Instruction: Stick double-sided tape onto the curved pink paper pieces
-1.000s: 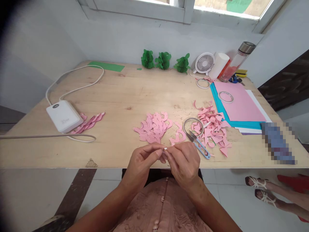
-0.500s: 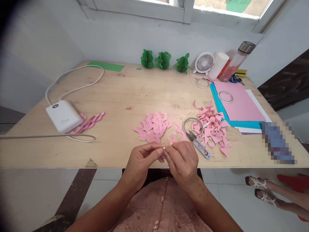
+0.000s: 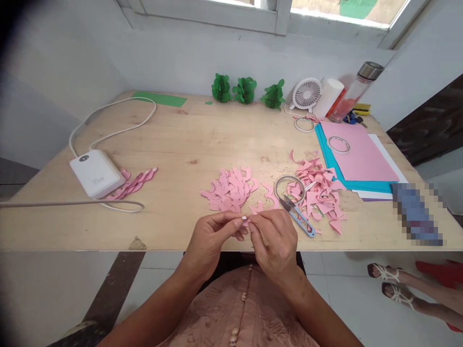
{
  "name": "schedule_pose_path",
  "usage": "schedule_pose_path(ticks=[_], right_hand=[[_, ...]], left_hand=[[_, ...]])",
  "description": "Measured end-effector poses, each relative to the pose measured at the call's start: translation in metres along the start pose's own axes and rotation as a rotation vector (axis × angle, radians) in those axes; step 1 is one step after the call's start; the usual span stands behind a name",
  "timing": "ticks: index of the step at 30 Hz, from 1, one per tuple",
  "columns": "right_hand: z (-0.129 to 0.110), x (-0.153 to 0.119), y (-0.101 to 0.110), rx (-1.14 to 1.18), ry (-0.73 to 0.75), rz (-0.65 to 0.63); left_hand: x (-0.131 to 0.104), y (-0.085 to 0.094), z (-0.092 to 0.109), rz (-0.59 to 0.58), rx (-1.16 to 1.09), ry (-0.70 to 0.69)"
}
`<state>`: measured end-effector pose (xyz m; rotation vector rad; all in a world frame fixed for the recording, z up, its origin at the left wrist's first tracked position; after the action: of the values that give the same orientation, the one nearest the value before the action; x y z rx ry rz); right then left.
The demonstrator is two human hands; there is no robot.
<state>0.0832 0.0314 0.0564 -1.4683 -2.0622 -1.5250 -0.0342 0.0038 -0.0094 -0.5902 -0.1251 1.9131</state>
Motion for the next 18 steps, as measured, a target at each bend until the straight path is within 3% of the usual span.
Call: schedule_pose_path(ticks=[7,18], right_hand=[[0.01,0.001,-0.003,0.048,-0.133,-0.048],[0.008,0.005,-0.006,0.092,-0.11,-0.088]], left_hand=[[-0.003,0.0,0.005,0.003,0.106,-0.09],[-0.005,-0.002,0.015,-0.028,0.319,-0.308]])
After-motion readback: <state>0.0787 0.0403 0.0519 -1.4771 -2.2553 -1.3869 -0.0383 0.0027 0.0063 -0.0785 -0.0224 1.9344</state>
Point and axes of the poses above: each hand's wrist, its own x-axis towards the middle knuckle, its own y-axis out of the back of the hand, z = x × y, the point moved 8 cm from there along x, towards the middle knuckle, and after that the axes turned 1 degree about -z, right-handed, at the moved point
